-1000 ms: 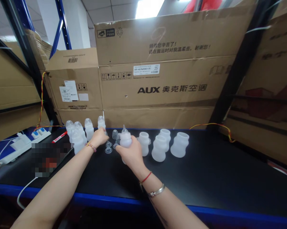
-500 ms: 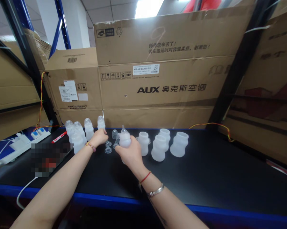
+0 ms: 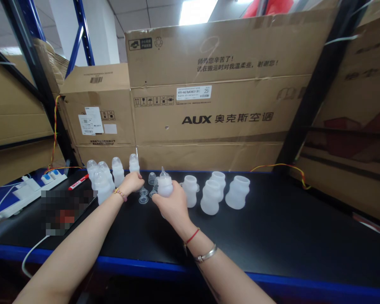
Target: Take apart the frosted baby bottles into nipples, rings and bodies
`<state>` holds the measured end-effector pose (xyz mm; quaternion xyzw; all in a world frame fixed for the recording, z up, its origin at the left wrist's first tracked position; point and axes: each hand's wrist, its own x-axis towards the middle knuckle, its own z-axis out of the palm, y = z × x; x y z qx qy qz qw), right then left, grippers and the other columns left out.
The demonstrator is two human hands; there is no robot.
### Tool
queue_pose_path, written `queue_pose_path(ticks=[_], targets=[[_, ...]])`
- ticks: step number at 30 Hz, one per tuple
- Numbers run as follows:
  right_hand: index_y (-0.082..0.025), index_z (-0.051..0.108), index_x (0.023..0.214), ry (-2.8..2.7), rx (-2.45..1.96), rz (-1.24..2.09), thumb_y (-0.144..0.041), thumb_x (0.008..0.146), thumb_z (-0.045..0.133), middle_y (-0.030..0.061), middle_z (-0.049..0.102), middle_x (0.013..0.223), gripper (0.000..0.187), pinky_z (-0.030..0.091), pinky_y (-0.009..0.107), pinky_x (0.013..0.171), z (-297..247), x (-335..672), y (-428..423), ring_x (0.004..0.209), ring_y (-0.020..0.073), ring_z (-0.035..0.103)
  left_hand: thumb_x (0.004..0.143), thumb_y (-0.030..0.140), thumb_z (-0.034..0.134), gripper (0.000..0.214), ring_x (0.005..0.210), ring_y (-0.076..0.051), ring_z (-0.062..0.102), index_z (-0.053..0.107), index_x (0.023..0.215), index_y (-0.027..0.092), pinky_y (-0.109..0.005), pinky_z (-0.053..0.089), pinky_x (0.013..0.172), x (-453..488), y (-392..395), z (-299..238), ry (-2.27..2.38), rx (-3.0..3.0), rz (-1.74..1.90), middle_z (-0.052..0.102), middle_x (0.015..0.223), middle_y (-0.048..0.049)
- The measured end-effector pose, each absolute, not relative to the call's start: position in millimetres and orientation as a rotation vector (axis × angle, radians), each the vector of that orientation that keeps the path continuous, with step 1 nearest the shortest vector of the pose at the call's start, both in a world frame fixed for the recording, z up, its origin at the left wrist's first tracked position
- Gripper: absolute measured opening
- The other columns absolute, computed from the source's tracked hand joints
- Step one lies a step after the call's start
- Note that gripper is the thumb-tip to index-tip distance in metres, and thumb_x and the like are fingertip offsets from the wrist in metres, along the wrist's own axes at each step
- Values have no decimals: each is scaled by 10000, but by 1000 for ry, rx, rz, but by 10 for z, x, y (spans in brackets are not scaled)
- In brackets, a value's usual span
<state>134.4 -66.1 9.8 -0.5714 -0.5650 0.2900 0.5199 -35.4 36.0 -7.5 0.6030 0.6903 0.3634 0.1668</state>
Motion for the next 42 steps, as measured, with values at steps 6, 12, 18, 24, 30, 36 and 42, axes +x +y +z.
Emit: queue_pose_path(ticks=[6, 12, 18, 24, 30, 36, 42], targets=[[-195, 516, 719, -1365, -1393, 669, -271, 526, 631, -27, 569, 644, 237, 393, 271, 527, 97, 1350, -647, 585, 141, 498, 770, 248, 619, 88, 1065, -296, 612, 631, 828, 183, -421, 435, 962, -202, 234, 114, 1849, 1780, 1313, 687, 999, -141], [-198, 510, 718, -1381, -1403, 656, -258, 526, 632, -31, 562, 630, 235, 378, 270, 508, 68, 1368, -614, 569, 139, 493, 763, 279, 579, 260, 919, -196, 644, 705, 962, 170, -309, 490, 813, 29, -90, 364, 783, 1462, 1142, 701, 1039, -91], [-187, 536, 757, -1366, -1404, 701, -244, 532, 632, -25, 582, 645, 252, 385, 266, 504, 90, 1354, -636, 581, 144, 520, 671, 284, 772, 391, 1049, -229, 636, 729, 1045, 180, -326, 469, 913, 63, -211, 381, 622, 1474, 970, 703, 1155, -104], [-185, 551, 736, -1364, -1332, 752, -226, 521, 621, -24, 591, 624, 230, 387, 259, 492, 122, 1340, -651, 566, 144, 534, 681, 416, 827, 473, 1058, -236, 645, 715, 1063, 162, -362, 458, 961, 64, -196, 342, 594, 1570, 979, 714, 1118, -126], [-180, 563, 732, -1373, -1376, 779, -232, 525, 650, -5, 611, 635, 230, 399, 257, 493, 109, 1357, -630, 592, 158, 558, 687, 469, 808, 446, 909, -182, 644, 694, 975, 149, -301, 487, 838, 127, -194, 275, 651, 1677, 1082, 705, 979, -82], [-162, 613, 789, -1403, -1348, 838, -203, 524, 662, 15, 648, 678, 273, 416, 264, 514, 61, 1373, -596, 619, 176, 586, 665, 473, 808, 426, 814, -148, 601, 627, 860, 140, -277, 481, 757, 188, -262, 305, 763, 1689, 1119, 657, 901, -51], [-197, 681, 959, -1544, -1344, 618, -279, 612, 695, 51, 705, 844, 357, 463, 320, 629, 27, 1413, -605, 776, 254, 659, 722, 480, 760, 385, 777, -135, 563, 563, 853, 176, -267, 450, 734, 257, -336, 290, 880, 1793, 1181, 615, 861, -14]])
